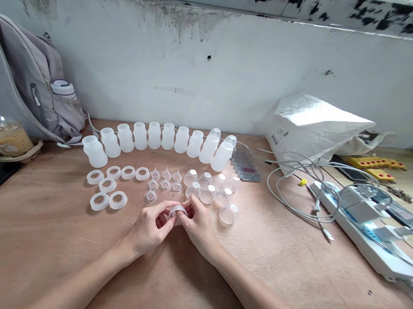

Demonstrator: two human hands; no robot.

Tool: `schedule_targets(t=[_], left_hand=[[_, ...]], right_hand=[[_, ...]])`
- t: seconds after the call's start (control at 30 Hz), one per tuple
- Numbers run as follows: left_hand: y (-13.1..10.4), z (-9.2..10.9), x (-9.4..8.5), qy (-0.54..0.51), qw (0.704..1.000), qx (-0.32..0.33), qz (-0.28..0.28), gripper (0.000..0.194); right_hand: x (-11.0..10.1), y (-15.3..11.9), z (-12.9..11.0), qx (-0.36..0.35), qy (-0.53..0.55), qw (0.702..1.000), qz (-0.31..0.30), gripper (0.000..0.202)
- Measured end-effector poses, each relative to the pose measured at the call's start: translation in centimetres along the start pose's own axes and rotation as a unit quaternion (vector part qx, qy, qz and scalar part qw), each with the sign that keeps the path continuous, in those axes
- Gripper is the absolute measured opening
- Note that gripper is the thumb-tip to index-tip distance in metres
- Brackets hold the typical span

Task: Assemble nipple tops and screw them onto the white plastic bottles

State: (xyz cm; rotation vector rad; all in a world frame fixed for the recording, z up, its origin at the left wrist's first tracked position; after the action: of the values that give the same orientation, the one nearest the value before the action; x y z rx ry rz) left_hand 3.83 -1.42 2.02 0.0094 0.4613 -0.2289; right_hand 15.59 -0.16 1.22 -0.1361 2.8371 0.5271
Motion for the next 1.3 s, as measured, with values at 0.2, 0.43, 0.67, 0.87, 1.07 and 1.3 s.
schedule_targets(t=[0.2, 0.43, 0.67, 0.87, 1.07, 1.3], left_hand=[[-0.1, 0.2, -0.1, 0.024, 1.0, 0.002, 0.012, 0.032], [-0.2, 0.5, -0.2, 0.066, 0.997, 0.017, 0.038, 0.031], [-0.3, 0.4, 0.1, 0.091, 0.995, 0.029, 0.043, 0.031], [-0.1, 0.4, 0.3, 0.046, 0.998, 0.006, 0.041, 0.031], [-0.3, 0.4, -0.1, 0.03, 0.998, -0.009, 0.047, 0.032], [0.3, -0.2, -0.9, 0.003, 0.998, -0.041, 0.055, 0.026]], right_hand=[[0.0, 0.2, -0.4, -0.002, -0.016, 1.0, 0.012, 0.015], [0.2, 0.3, -0.4, -0.004, -0.062, 0.998, 0.013, 0.013], [0.1, 0.3, -0.3, 0.001, -0.082, 0.997, 0.013, 0.013], [-0.3, 0.4, -0.6, -0.014, -0.06, 0.998, 0.024, 0.011], [-0.3, 0.3, -0.5, -0.006, -0.042, 0.999, 0.017, 0.002], [0.1, 0.1, -0.8, -0.019, -0.047, 0.999, -0.008, 0.009]])
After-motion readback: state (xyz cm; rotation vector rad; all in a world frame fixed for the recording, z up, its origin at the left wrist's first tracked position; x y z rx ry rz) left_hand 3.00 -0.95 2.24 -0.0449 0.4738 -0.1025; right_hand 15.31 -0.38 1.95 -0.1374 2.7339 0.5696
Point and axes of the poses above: each hand's wrist, its own y-axis towards the middle knuckle, its own x-axis out of the palm, z = x × y, the point moved 7 cm from there along y, towards the middle knuckle, and after that the axes turned 12 degrees about -x, right-handed, at the moved point
